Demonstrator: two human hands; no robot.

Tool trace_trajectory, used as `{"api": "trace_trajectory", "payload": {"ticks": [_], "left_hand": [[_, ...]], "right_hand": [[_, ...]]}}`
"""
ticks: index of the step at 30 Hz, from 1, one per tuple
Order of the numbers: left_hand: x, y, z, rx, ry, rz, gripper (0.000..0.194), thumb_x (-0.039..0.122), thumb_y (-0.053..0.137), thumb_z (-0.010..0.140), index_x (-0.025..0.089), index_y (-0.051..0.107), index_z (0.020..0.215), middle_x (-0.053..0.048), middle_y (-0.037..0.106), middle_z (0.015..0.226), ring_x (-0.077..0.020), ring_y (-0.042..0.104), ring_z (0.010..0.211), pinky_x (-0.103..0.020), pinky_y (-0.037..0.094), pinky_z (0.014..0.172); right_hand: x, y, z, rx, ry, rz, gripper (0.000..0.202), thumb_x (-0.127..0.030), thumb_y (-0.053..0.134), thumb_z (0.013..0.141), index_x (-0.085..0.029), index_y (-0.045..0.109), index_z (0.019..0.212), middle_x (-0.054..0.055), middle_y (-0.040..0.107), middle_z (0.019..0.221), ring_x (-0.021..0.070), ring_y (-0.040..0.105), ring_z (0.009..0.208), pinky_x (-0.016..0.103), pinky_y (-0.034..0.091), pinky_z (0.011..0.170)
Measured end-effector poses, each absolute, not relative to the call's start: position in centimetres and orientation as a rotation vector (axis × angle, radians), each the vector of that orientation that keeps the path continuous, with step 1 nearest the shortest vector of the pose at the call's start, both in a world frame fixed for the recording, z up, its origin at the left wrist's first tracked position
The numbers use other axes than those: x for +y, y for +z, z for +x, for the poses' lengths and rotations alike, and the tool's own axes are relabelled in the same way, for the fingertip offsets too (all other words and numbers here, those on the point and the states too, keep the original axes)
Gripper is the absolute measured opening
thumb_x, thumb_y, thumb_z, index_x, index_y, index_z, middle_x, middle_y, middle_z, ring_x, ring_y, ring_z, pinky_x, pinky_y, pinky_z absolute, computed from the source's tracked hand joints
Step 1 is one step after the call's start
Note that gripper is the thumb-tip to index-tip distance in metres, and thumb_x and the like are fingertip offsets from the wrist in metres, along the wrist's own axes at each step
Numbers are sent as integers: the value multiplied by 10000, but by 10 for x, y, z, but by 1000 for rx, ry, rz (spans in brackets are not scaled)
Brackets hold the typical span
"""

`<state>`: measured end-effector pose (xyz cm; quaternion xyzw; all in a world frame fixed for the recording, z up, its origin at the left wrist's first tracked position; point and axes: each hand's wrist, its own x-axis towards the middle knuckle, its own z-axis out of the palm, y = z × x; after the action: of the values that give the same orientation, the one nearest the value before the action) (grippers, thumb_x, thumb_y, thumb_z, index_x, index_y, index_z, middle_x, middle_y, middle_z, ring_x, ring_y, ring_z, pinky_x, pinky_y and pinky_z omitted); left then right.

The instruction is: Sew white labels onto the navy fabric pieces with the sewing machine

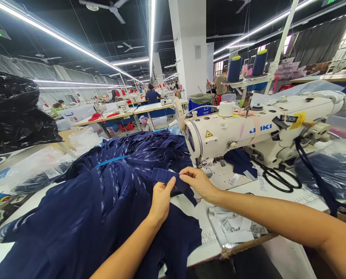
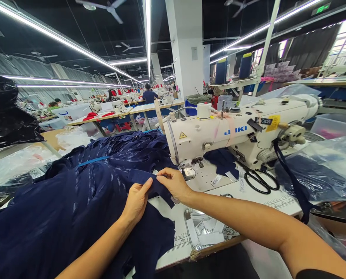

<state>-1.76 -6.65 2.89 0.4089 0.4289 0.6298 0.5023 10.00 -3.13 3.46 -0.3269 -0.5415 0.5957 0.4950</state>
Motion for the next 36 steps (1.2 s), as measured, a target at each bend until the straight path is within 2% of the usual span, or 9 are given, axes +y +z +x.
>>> {"api": "trace_trajectory", "payload": {"ticks": [14,16,18,21,24,26,28,32,36], "left_hand": [[-65,27,-20,998,1374,1135,289,370,665,658,121,642,800,-55,666,738,-217,608,779,-323,477,699],[-62,25,-23,1065,1421,1174,308,386,638,680,125,615,842,-60,653,791,-212,600,805,-335,469,734],[-60,26,-28,1231,1607,1261,363,381,625,691,149,563,964,-67,620,923,-203,580,866,-342,458,769],[-59,31,-36,1519,1939,1682,472,313,651,679,208,468,1101,-82,515,1142,-220,498,1037,-372,418,844],[-61,36,-40,1445,1767,2448,366,242,653,692,226,507,1028,-62,554,1126,-245,416,1146,-435,317,948],[-62,36,-40,1317,1496,2740,278,223,618,732,227,524,993,-43,617,1024,-242,442,1125,-458,271,966],[-62,34,-38,1293,1374,2786,212,218,584,764,218,530,969,-33,641,944,-224,508,1035,-446,274,945],[-62,31,-37,1260,1383,2652,93,226,568,781,201,537,865,-5,639,810,-162,572,800,-358,352,809],[-63,33,-37,1201,1387,2593,37,216,572,781,201,553,809,15,624,734,-134,566,705,-329,350,743]], "right_hand": [[-37,38,107,-1299,1483,-770,133,-299,570,611,-170,542,611,-57,447,531,72,376,495,212,294,480],[-35,37,109,-1351,1387,-768,127,-295,562,613,-169,550,611,-48,464,546,78,385,510,218,306,496],[-33,34,112,-1433,1256,-788,114,-283,546,622,-170,562,609,-43,471,544,81,373,505,223,297,493],[-31,29,116,-1538,1133,-829,107,-262,523,640,-174,577,611,-35,483,540,82,349,488,226,273,472],[-31,24,119,-1588,1089,-857,109,-259,524,646,-172,586,622,-30,485,538,84,339,480,226,262,459],[-31,23,121,-1614,1083,-865,112,-260,530,652,-169,594,642,-32,480,534,81,329,471,225,258,454],[-32,22,122,-1647,1082,-858,115,-259,534,659,-166,601,664,-36,475,531,77,318,462,225,256,452],[-31,18,123,-1705,1072,-833,113,-260,539,675,-166,603,666,-39,463,529,76,316,466,222,257,452],[-30,15,125,-1750,1048,-822,110,-256,539,689,-170,603,670,-35,481,551,81,337,490,218,270,463]]}}
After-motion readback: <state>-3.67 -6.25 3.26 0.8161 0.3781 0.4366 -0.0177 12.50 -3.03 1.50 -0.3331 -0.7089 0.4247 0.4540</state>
